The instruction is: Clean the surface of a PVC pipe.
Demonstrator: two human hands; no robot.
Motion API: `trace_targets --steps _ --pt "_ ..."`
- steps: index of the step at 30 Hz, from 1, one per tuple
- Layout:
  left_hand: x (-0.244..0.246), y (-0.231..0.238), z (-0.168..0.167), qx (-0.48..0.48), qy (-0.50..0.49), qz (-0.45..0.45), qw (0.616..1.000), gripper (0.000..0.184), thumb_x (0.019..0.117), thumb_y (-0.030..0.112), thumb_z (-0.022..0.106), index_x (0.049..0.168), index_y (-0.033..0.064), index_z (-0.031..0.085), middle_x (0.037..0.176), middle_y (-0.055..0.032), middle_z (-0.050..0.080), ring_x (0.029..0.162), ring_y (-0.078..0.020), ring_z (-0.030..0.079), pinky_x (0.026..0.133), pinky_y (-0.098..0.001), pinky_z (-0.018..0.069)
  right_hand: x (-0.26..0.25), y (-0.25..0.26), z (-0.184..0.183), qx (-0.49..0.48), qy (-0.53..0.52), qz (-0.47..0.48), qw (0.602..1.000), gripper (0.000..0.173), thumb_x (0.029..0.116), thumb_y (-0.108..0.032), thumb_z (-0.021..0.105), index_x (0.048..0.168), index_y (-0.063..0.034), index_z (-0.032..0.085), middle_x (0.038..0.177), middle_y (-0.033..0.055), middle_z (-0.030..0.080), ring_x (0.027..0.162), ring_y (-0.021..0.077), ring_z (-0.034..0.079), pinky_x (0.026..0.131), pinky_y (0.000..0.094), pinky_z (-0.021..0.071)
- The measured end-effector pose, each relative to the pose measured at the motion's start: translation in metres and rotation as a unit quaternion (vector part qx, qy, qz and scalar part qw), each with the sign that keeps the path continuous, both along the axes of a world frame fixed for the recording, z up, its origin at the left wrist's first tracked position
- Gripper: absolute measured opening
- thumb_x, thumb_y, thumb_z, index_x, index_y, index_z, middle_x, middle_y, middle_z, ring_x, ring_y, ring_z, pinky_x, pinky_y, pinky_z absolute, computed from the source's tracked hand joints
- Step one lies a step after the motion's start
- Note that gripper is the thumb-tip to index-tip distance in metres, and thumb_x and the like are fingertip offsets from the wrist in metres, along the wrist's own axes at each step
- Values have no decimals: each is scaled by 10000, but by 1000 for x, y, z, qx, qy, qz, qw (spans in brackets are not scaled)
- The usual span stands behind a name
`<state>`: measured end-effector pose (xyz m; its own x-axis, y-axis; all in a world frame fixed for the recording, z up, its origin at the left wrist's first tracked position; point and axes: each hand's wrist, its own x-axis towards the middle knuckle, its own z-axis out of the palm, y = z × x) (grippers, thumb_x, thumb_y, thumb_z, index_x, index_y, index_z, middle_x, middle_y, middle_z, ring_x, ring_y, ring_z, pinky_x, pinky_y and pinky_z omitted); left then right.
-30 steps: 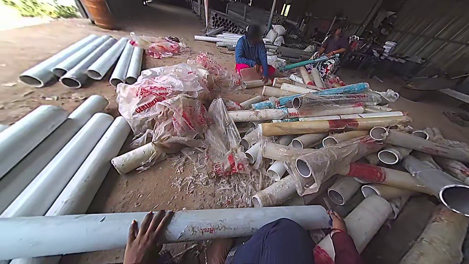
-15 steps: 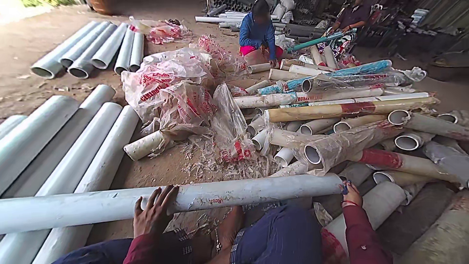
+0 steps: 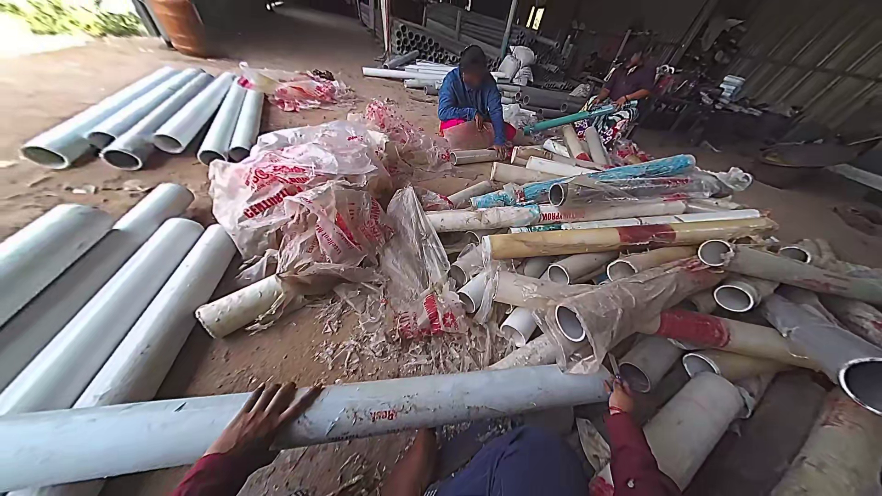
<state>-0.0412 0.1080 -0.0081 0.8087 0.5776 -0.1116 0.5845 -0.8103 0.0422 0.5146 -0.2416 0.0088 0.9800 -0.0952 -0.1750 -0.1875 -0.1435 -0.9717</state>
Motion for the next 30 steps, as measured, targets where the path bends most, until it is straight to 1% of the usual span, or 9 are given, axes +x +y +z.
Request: trace_targets --steps 2,5,9,12,15,18,20,23,30 --pt "-3 3 -6 11 -26 -16 999 954 622 184 967 1485 168 560 1313 -356 593 1232 -565 559 1099 -702 357 -8 -1 -4 -2 -19 -7 1000 369 1110 -17 326 1402 196 401 1388 370 468 1167 276 545 1035 335 432" --pt "-1 6 -1 28 23 -21 999 923 661 240 945 1494 200 549 1291 -321 618 1211 -534 579 1005 -681 432 -14 -1 -5 24 -27 -20 999 385 1107 -6 319 1428 199 375 1414 382 453 1186 286 547 1048 331 428" --pt "-1 3 10 42 75 -33 996 891 723 313 904 1518 220 514 1284 -287 630 1188 -495 606 941 -662 471 -15 -9 -7 63 -6 -39 997 374 1116 -22 300 1416 186 379 1323 340 490 1067 223 553 954 289 459" --pt "-7 1 18 57 47 -52 996 890 698 291 924 1494 187 540 1256 -303 638 1142 -504 628 894 -671 485 -13 -17 -12 66 21 -23 997 371 1118 -27 304 1416 182 377 1316 332 489 1050 223 543 942 300 454" --pt "-15 -3 42 57 30 -75 995 833 720 223 906 1472 150 555 1209 -323 641 1089 -523 643 841 -670 502 -16 -21 -23 61 46 -13 997 357 1123 -40 296 1395 174 384 1215 274 503 960 172 523 877 275 455" --pt "-32 -3 82 33 56 -79 995 816 777 217 880 1503 124 518 1267 -349 609 1137 -546 615 886 -681 480 -33 -15 -35 63 74 -18 995 366 1126 -55 304 1419 149 385 1257 279 511 977 193 543 890 298 464" --pt "-47 -1 95 34 65 -71 995 822 783 226 881 1509 126 507 1284 -337 603 1158 -534 610 900 -667 487 -41 -9 -44 77 71 -19 994 348 1125 -67 323 1397 132 409 1194 230 521 937 168 545 844 286 481" --pt "-67 6 89 39 55 -47 997 808 772 219 885 1488 111 528 1274 -334 613 1142 -537 620 866 -668 502 -54 7 -32 119 66 -18 990 325 1121 -59 329 1371 127 423 1125 179 499 912 154 524 825 288 482" --pt "-77 9 50 27 -9 25 999 936 619 152 971 1464 157 570 1353 -301 594 1280 -517 548 1040 -715 381 -57 16 0 110 103 -25 988 314 1116 -55 350 1365 114 439 1195 217 496 980 213 526 887 348 476"
